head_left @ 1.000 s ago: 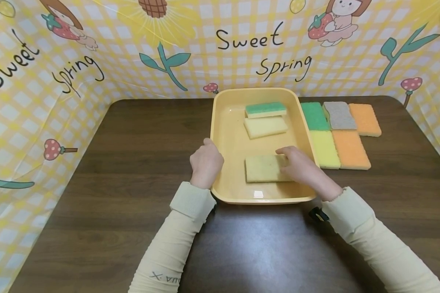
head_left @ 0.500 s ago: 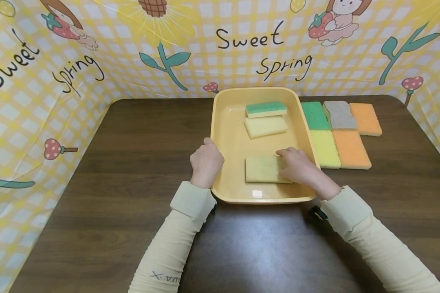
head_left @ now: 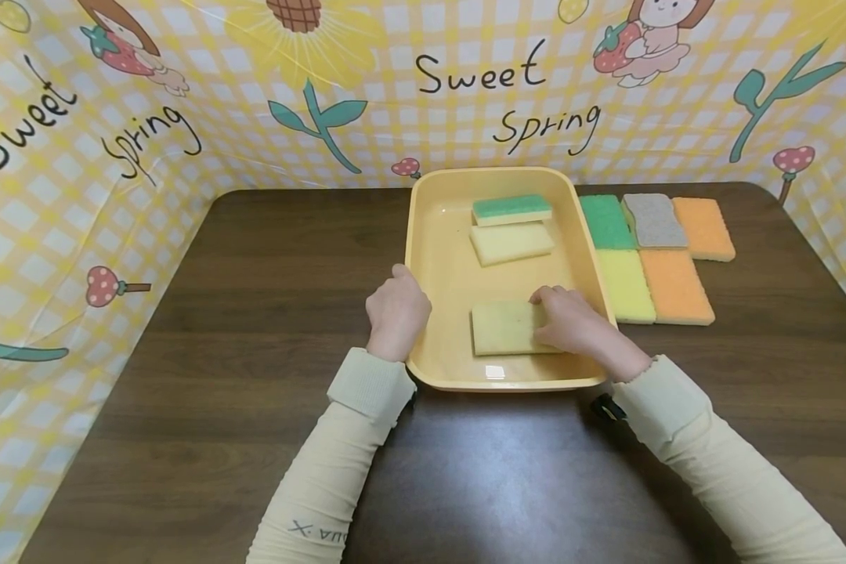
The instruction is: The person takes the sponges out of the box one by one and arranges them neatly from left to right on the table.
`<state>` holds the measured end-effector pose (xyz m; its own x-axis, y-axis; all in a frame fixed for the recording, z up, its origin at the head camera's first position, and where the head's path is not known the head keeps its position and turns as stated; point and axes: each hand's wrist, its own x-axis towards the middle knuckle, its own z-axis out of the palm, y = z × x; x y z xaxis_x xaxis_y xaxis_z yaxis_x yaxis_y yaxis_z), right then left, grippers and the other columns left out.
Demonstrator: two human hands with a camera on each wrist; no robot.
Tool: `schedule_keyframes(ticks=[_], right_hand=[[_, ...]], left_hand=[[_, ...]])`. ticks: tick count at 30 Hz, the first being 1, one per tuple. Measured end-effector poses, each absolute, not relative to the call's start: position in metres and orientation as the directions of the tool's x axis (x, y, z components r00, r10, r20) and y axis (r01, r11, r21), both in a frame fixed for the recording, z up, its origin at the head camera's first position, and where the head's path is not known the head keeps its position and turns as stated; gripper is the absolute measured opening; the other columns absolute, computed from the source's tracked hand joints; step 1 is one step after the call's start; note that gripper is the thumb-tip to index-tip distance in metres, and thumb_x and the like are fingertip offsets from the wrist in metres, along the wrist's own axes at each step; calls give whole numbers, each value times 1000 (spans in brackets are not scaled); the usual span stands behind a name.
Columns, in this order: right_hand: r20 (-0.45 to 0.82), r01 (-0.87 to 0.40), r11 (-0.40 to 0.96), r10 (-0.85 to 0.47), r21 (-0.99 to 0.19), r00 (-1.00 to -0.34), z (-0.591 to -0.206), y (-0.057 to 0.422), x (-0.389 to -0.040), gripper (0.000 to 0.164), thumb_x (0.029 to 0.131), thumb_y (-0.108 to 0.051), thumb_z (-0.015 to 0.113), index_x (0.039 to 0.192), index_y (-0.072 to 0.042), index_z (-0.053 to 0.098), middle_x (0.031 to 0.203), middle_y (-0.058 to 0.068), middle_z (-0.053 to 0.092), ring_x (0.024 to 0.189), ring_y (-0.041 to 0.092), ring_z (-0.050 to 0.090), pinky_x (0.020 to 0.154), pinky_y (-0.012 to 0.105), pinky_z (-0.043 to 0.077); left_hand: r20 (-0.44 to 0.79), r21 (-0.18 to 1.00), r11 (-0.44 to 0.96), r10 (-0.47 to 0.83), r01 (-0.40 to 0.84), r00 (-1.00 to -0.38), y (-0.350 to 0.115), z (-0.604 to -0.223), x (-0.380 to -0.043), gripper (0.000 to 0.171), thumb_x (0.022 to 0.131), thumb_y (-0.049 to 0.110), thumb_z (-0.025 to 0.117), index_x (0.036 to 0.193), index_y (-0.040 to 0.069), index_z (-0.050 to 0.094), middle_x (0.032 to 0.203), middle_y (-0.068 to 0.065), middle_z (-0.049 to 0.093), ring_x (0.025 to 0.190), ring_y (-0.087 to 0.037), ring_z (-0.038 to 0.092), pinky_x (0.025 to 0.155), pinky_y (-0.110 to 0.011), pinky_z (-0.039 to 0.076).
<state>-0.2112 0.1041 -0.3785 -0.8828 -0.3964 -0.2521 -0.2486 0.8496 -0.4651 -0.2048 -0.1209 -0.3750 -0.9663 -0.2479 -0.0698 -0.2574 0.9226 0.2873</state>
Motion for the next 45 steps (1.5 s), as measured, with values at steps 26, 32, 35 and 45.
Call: schedule_keyframes(ticks=[26, 32, 35, 45], right_hand=[[-288, -274, 869, -410, -412, -865, -368, 109, -208, 53, 72, -7, 64, 121, 12, 55, 115, 27, 53, 100, 37, 48, 84, 42, 41], [-275, -303, 855, -438, -420, -856, -362, 112, -207, 49, 74, -5, 64, 120, 10, 56, 115, 27, 56, 103, 38, 52, 88, 45, 43], [-259, -328, 843, -461, -426, -848, -360, 114, -207, 45, 76, -3, 66, 118, 10, 56, 116, 28, 58, 107, 40, 54, 93, 48, 44], [-238, -333, 817, -481, -472, -844, -354, 122, -206, 33, 81, -7, 70, 110, 6, 60, 108, 23, 62, 103, 35, 57, 93, 48, 44]], left_hand=[[-82, 287, 921, -250, -263, -965, -120, -373, -204, 14, 93, 11, 44, 98, 0, 50, 86, -21, 68, 78, -35, 69, 67, -47, 54], [-71, 287, 922, -249, -259, -966, -121, -374, -204, 14, 93, 10, 44, 98, -1, 51, 86, -22, 69, 78, -35, 69, 67, -47, 55], [-76, 282, 923, -249, -261, -965, -121, -375, -205, 14, 93, 11, 44, 99, 0, 51, 86, -21, 69, 78, -34, 69, 67, -47, 55], [-89, 280, 922, -251, -266, -964, -121, -376, -205, 14, 93, 12, 44, 99, 0, 50, 85, -21, 69, 77, -34, 69, 67, -46, 55]])
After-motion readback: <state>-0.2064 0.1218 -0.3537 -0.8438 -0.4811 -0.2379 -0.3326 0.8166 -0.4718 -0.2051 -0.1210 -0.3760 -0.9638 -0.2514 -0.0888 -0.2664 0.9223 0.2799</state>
